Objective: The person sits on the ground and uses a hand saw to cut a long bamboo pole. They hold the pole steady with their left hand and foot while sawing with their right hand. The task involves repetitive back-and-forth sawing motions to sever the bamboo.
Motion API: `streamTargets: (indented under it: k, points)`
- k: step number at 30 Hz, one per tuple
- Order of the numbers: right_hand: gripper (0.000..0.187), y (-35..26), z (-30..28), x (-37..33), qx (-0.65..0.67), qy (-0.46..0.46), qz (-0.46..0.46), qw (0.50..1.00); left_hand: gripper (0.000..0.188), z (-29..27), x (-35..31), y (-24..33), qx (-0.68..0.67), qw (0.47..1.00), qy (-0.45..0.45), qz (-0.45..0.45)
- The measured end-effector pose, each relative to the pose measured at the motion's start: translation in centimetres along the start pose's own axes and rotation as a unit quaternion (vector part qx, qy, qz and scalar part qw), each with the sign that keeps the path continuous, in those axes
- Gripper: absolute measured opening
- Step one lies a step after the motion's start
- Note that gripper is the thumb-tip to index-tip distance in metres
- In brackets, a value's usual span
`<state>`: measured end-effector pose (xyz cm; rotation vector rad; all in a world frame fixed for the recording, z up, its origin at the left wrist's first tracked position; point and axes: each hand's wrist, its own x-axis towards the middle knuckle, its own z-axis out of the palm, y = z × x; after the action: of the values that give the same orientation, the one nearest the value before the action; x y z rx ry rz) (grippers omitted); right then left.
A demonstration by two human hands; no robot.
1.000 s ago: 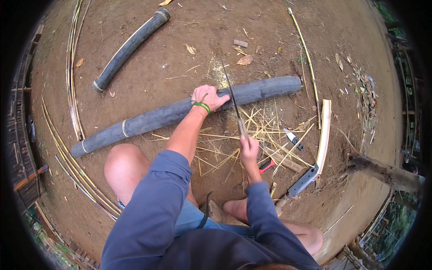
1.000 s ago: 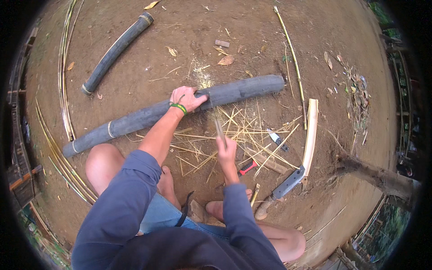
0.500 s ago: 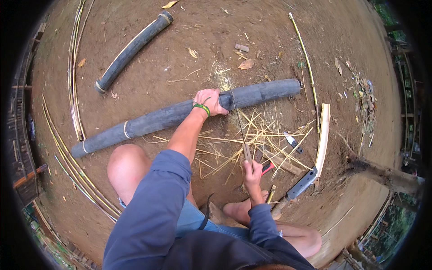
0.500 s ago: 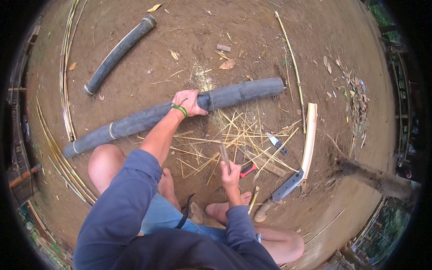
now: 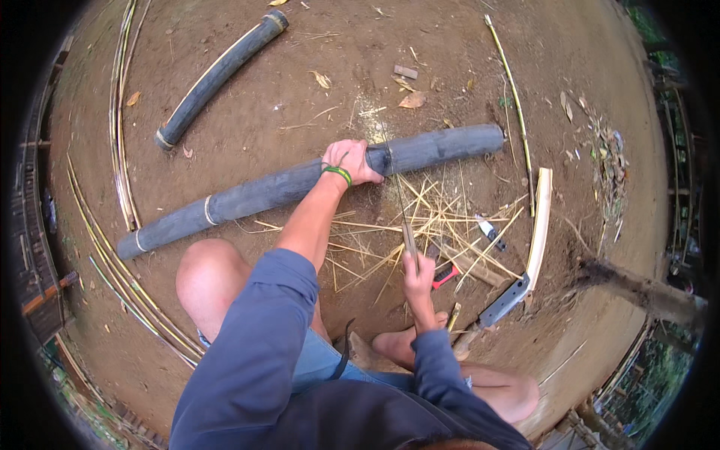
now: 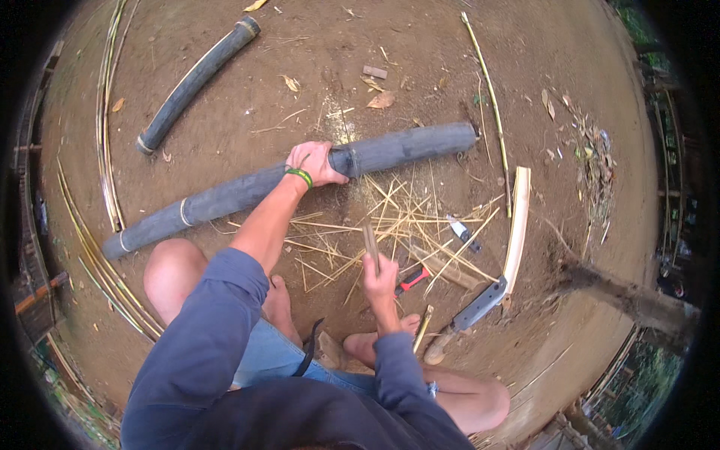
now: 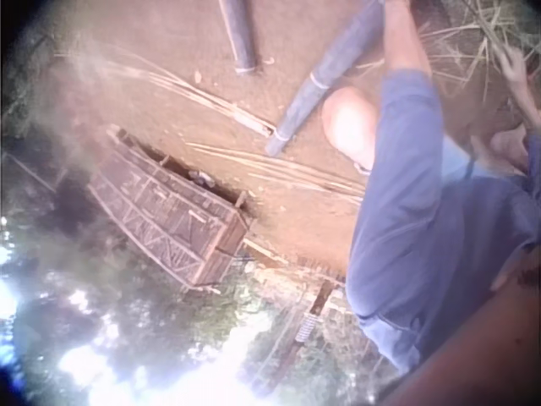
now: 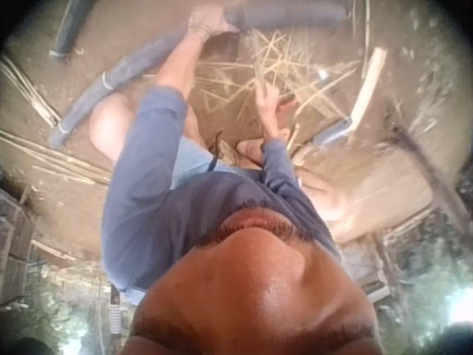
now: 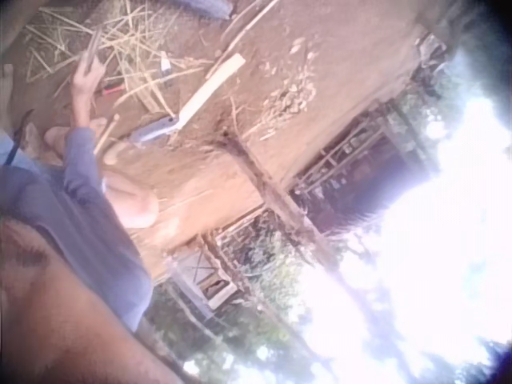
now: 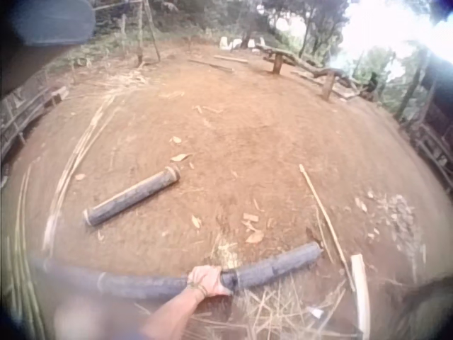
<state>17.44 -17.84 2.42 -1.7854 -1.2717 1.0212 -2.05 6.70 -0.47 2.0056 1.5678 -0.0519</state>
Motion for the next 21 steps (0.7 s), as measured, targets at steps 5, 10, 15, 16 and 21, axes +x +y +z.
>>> streamTargets:
  k: [5, 10, 15, 16, 21]
  points:
    - [0.039, -2.6, 2.8, 9.7, 0.036, 0.034, -0.004, 0.999, 0.086, -0.8, 0.8, 1.1, -0.002, 0.999, -0.032, -0.001]
    - [0.031, 0.1, -0.5, -1.3, 0.030, 0.017, -0.021, 0.999, 0.079, -1.0, 0.4, 0.1, -0.004, 1.000, 0.000, -0.009]
    - [0.033, -1.9, 2.3, 10.3, 0.061, 0.016, 0.012, 0.998, 0.085, -0.6, -0.3, 2.2, 0.000, 1.000, 0.015, 0.010]
    - [0.035, -3.4, 3.0, 13.0, 0.127, 0.023, 0.022, 0.991, 0.083, -0.1, -0.4, 2.3, -0.003, 1.000, 0.004, 0.008]
    - [0.033, -5.5, 2.4, 12.2, 0.201, 0.007, 0.066, 0.977, 0.080, 0.6, -0.8, 0.6, 0.013, 0.999, 0.044, 0.014]
